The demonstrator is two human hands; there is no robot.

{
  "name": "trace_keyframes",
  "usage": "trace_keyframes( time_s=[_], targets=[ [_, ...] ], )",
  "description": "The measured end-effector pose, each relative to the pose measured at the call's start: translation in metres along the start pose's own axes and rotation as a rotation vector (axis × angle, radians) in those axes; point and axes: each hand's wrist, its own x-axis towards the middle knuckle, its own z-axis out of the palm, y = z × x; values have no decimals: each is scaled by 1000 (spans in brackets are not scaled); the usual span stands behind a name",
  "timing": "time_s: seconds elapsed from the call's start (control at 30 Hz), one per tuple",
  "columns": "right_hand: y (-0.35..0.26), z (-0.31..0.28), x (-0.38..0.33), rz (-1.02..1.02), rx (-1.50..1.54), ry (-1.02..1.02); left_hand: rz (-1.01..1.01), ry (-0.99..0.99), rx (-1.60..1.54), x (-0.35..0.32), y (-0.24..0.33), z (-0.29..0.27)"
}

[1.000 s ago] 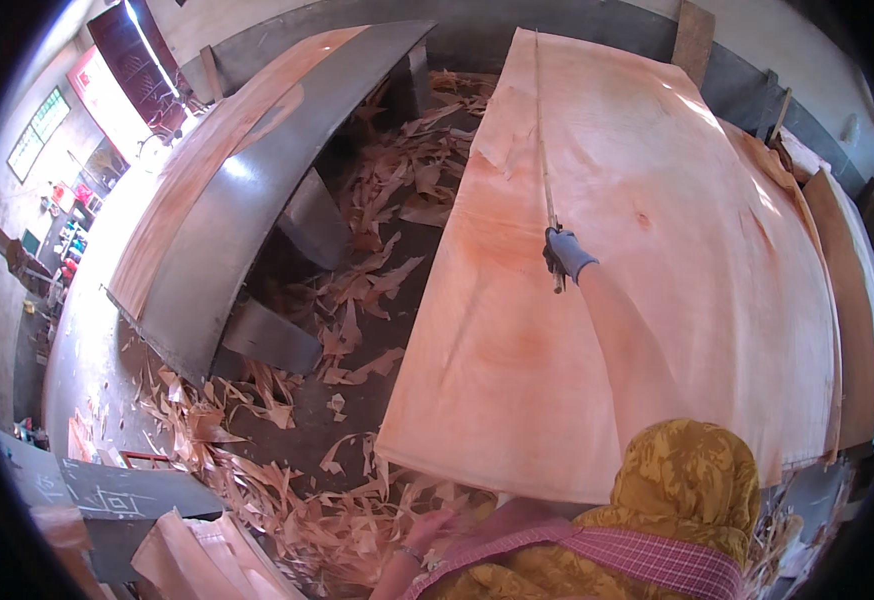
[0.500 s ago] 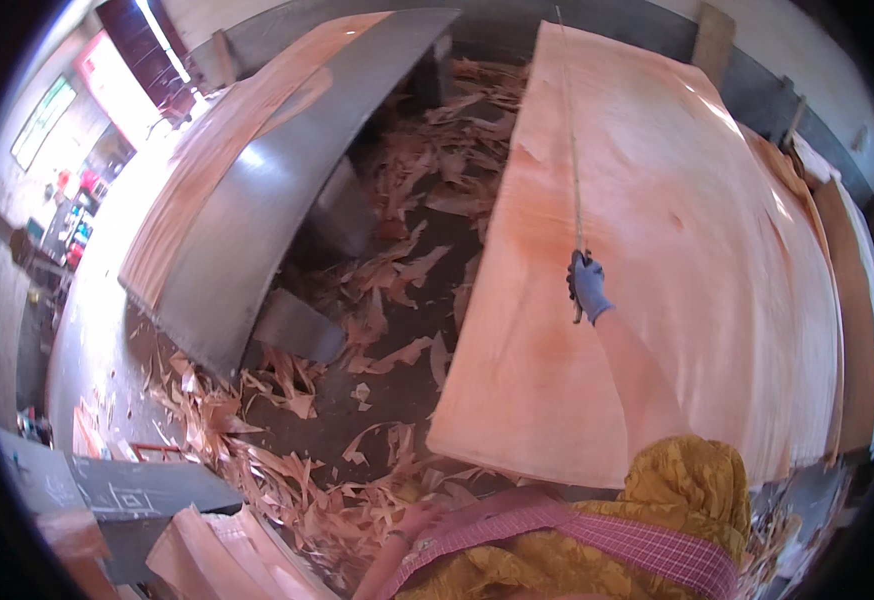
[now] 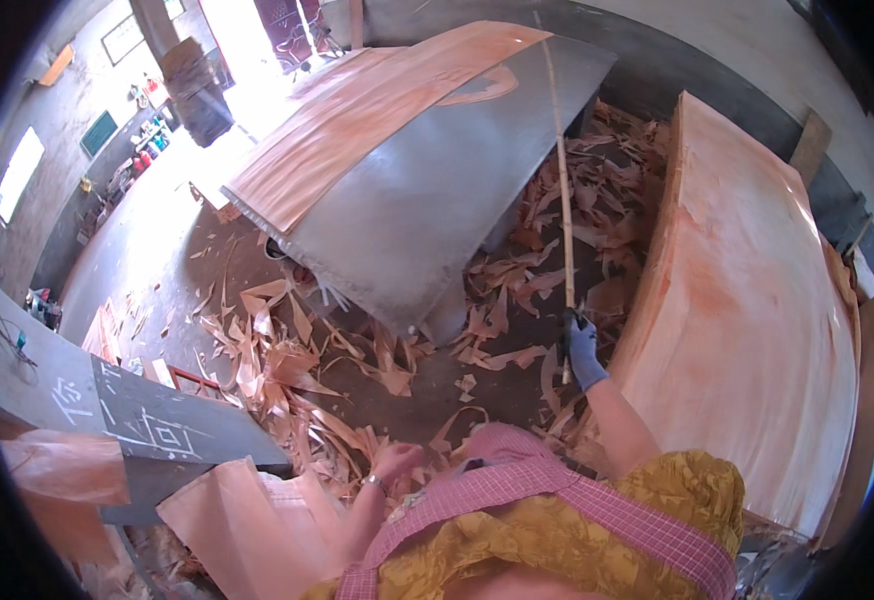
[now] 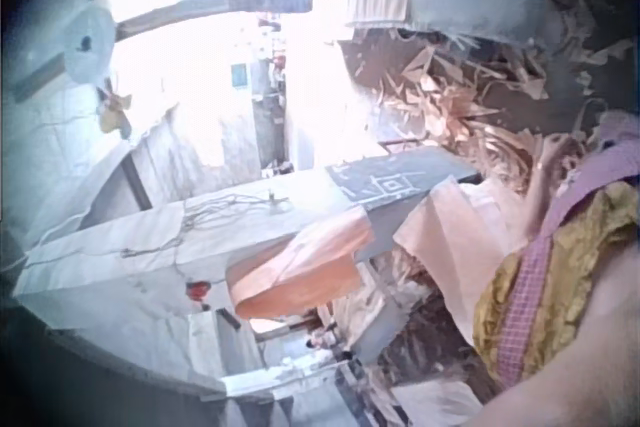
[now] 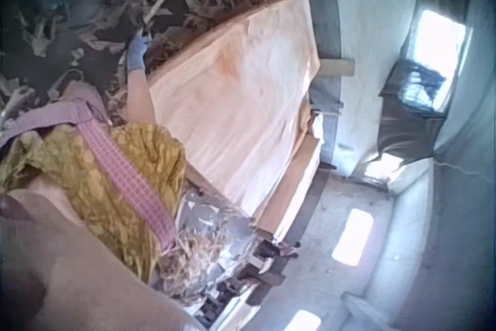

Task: The person cuts and arranges wood veneers on a table, using a knife and a long wooden stick to manipulate and align the sheets.

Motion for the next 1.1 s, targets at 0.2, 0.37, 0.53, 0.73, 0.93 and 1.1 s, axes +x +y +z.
trace_keyframes(
  time_s=[0.2, 0.37, 0.53, 0.73, 0.93, 1.1],
  targets=[
    [-8, 216, -1, 14, 53, -65, 164, -3, -249, 35, 77, -136],
    [26, 404, -1, 126, 136, -90, 255, -46, -183, 76, 135, -272],
    [30, 568, 8, 181, 222, -60, 183, -85, -75, 101, 190, -395],
    [8, 728, -7, -2, 109, -121, 269, -132, -253, 164, 241, -530],
    [41, 838, 36, -693, -937, -221, 164, -224, -218, 205, 330, -655],
    [8, 961, 86, -260, -987, 203, 258, 8, 60, 229, 334, -781]
  ],
)
